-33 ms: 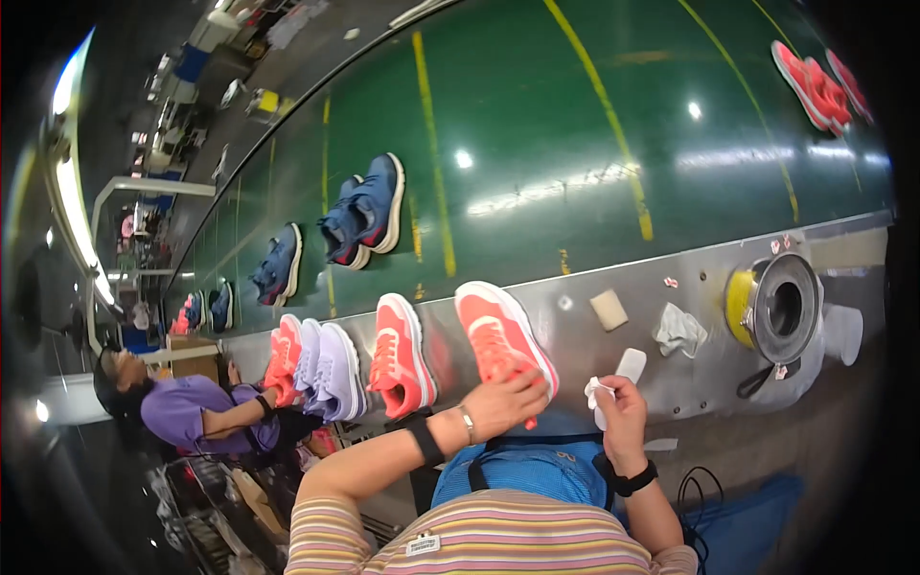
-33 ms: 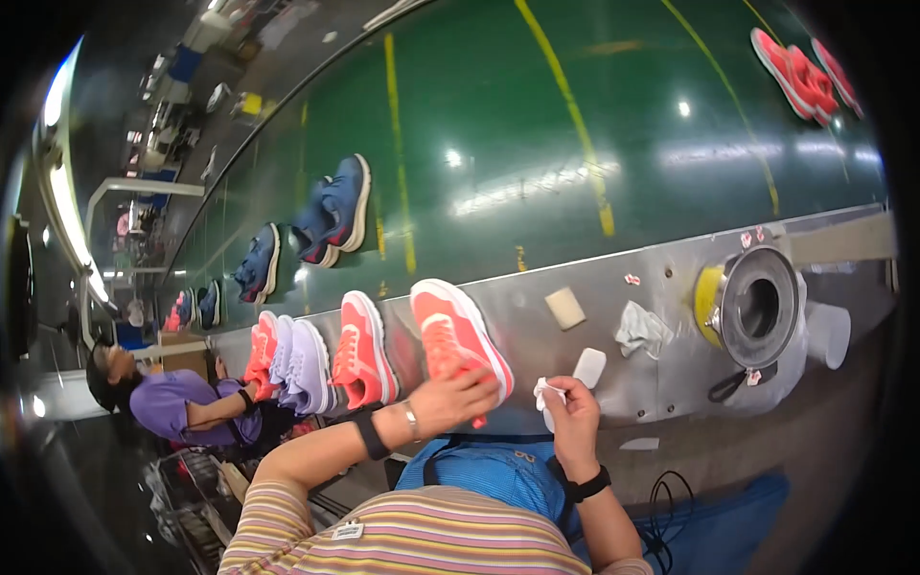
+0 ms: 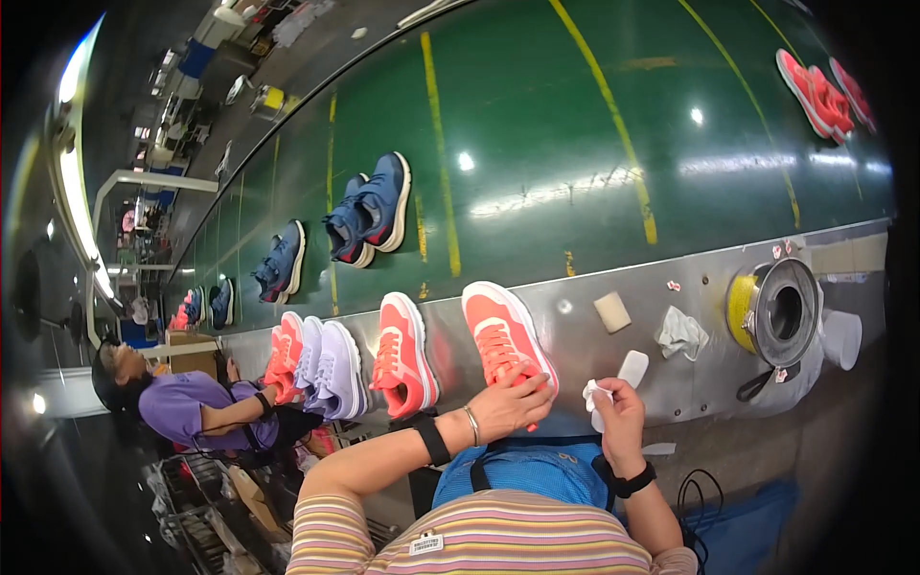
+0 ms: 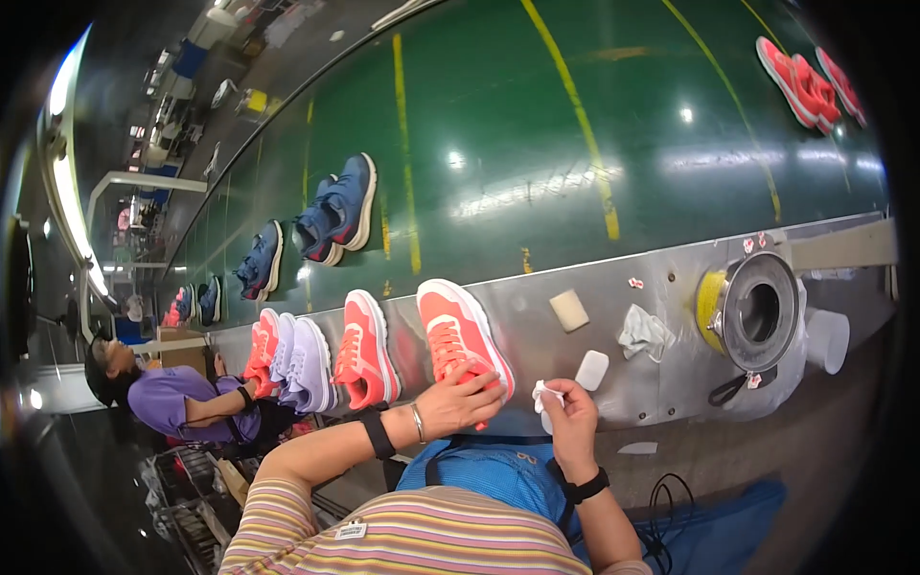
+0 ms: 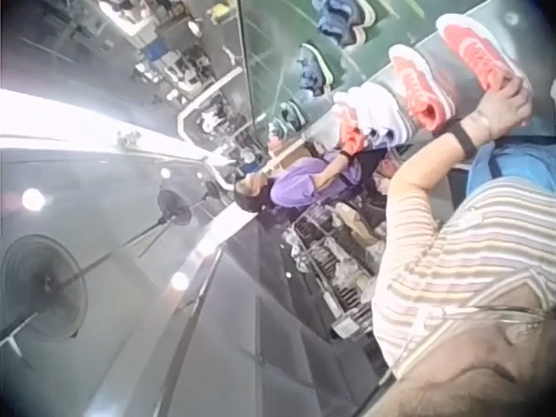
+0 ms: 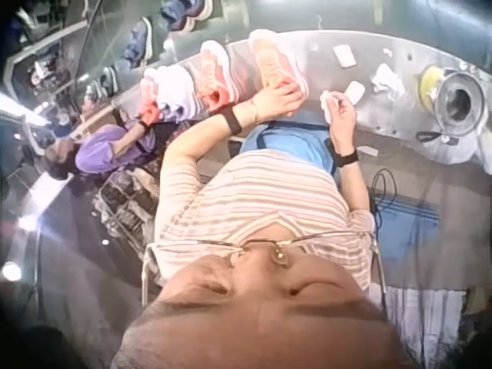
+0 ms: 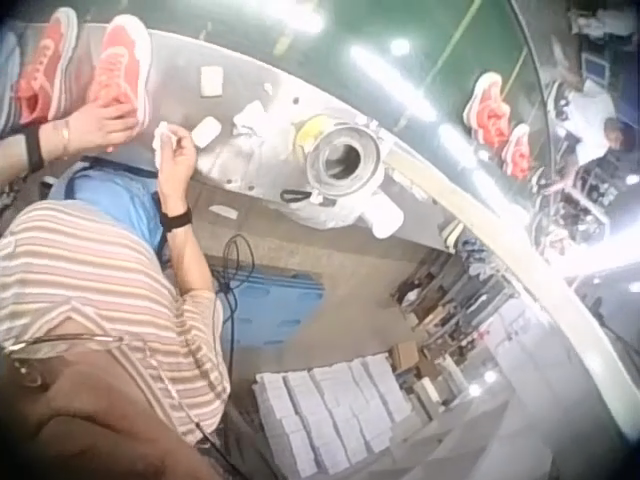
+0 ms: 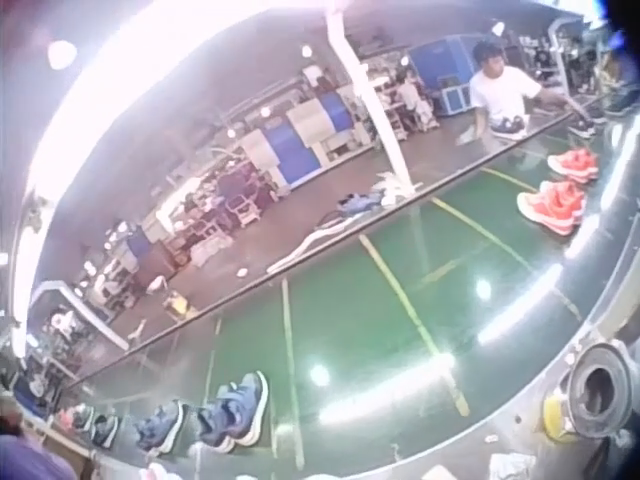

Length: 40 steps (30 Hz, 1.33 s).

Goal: The person is cleaning and inspecting shoes on a conveyor belt in a manufacturing facility.

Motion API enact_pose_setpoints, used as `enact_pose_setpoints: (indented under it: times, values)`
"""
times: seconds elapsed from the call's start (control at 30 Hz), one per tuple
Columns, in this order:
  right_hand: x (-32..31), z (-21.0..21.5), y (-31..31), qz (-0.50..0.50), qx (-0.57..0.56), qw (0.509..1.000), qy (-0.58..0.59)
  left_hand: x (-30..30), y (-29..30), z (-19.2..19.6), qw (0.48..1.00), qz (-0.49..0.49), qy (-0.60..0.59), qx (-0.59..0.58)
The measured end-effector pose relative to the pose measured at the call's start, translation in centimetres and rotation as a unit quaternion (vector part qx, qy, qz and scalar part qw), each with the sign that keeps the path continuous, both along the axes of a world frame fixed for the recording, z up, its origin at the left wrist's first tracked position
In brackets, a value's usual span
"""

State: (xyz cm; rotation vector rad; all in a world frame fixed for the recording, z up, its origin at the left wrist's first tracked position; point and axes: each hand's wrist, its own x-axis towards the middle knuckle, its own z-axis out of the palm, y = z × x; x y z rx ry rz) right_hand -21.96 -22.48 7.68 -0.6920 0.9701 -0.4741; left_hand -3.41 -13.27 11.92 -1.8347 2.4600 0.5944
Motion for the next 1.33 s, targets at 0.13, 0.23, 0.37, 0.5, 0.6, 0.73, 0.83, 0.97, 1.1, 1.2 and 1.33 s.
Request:
enact_pose_setpoints:
  times: [0.13, 0.23, 0.37, 0.5, 0.6, 0.73, 0.83, 0.97, 1.1, 1.2, 1.33]
  values:
    - [1.1, 1.9, 1.0, 0.04, -0.025, 0.999, 0.008, 0.7, 1.3, 3.3, 0.998, 0.042, 0.025, -0.034]
    - [0.6, 3.5, 1.7, 0.012, -0.021, 1.0, 0.006, 2.6, 6.3, 4.3, 0.933, 0.301, 0.131, -0.147]
    - [3.2, 6.7, 4.8, 0.107, -0.041, 0.992, -0.05, 7.4, 14.8, 0.5, 0.727, 0.65, 0.006, -0.22]
    - [7.9, 6.4, 8.8, 0.2, -0.015, 0.978, -0.057, 11.9, 21.1, -7.9, 0.545, 0.727, 0.404, 0.109]
    - [11.5, 6.2, 10.3, 0.189, -0.045, 0.98, -0.05, 11.1, 20.7, -6.0, 0.343, 0.716, 0.598, 0.104]
    - [16.3, 5.7, 11.0, 0.198, -0.265, 0.944, 0.015, 10.1, 21.7, -4.5, 0.142, 0.614, 0.768, 0.112]
    - [19.4, 3.4, 11.9, 0.227, -0.363, 0.903, 0.034, 8.9, 22.1, -4.6, 0.148, 0.614, 0.769, 0.101]
    - [22.0, 0.6, 13.2, 0.311, -0.474, 0.822, 0.04, 8.4, 22.3, -5.6, 0.069, 0.597, 0.795, 0.081]
    - [25.6, -0.5, 12.0, 0.294, -0.531, 0.792, 0.061, 8.2, 23.4, -7.5, 0.117, 0.58, 0.801, 0.091]
    - [27.9, -1.5, 10.9, 0.307, -0.545, 0.777, 0.074, 8.7, 23.2, -7.6, 0.105, 0.562, 0.816, 0.089]
    - [26.8, -0.4, 12.2, 0.338, -0.521, 0.78, 0.075, 8.5, 24.0, -8.8, 0.139, 0.582, 0.796, 0.085]
